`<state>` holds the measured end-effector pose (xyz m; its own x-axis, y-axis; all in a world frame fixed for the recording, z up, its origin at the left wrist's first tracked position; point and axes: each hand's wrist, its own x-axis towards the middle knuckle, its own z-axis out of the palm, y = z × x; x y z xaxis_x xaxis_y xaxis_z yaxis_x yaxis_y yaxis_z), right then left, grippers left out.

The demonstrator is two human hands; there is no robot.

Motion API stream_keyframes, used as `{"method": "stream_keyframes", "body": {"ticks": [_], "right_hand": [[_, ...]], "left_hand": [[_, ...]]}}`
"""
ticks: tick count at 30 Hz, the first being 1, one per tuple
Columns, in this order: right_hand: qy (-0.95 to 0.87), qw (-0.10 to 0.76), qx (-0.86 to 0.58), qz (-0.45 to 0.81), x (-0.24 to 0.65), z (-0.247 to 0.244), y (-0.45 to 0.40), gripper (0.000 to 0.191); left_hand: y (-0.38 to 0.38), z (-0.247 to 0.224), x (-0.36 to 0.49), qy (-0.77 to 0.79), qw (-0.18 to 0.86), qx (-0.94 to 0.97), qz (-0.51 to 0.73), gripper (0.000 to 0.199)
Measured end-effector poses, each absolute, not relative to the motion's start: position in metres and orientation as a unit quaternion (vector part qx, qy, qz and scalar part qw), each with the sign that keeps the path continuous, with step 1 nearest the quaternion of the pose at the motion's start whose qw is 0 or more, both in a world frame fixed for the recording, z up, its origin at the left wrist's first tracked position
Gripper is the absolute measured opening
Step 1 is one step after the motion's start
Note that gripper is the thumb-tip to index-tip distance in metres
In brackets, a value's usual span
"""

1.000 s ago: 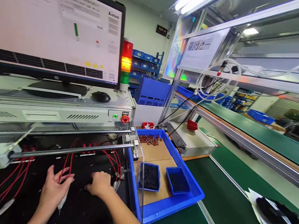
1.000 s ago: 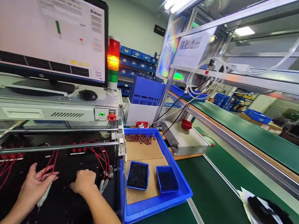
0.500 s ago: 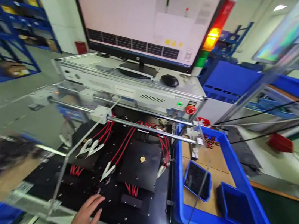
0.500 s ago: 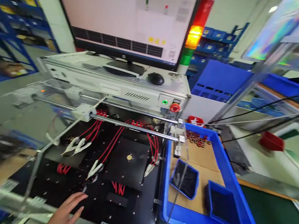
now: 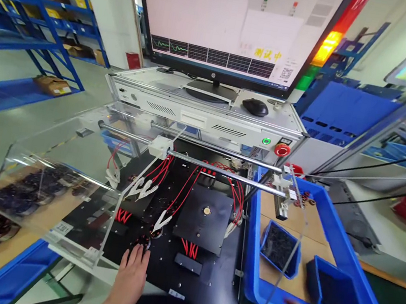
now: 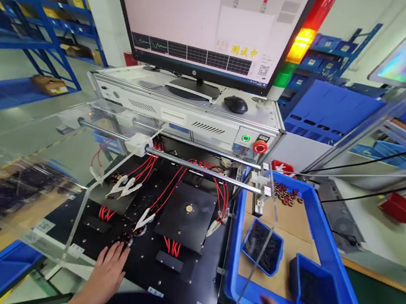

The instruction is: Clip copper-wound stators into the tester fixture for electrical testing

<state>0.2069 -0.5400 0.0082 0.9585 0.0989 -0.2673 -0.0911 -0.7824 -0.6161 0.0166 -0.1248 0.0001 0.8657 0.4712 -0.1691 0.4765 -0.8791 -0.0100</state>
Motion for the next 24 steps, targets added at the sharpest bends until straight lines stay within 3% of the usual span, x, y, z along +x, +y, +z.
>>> {"method": "stream_keyframes", "body": {"ticks": [4, 9, 16, 20, 24], "right_hand": [[-0.058, 0.224, -0.973, 0.013, 0.270, 0.028, -0.483, 0.036], [-0.070, 0.117, -0.991, 0.015, 0.326, 0.015, -0.464, 0.034], [-0.054, 0.122, -0.991, 0.029, 0.349, -0.014, -0.472, 0.029], [-0.046, 0.128, -0.990, 0.041, 0.348, -0.015, -0.472, 0.027], [-0.039, 0.111, -0.990, 0.076, 0.345, -0.005, -0.471, 0.028]], "left_hand": [[-0.127, -0.001, 0.020, 0.216, 0.069, 0.968, -0.108, 0.050], [-0.123, -0.004, 0.022, 0.207, 0.151, 0.963, -0.082, 0.044], [-0.118, -0.005, 0.024, 0.241, 0.043, 0.969, -0.039, 0.028], [-0.115, 0.005, 0.034, 0.242, 0.069, 0.967, -0.051, 0.022], [-0.127, 0.050, 0.061, 0.207, 0.112, 0.972, 0.008, 0.011]]}}
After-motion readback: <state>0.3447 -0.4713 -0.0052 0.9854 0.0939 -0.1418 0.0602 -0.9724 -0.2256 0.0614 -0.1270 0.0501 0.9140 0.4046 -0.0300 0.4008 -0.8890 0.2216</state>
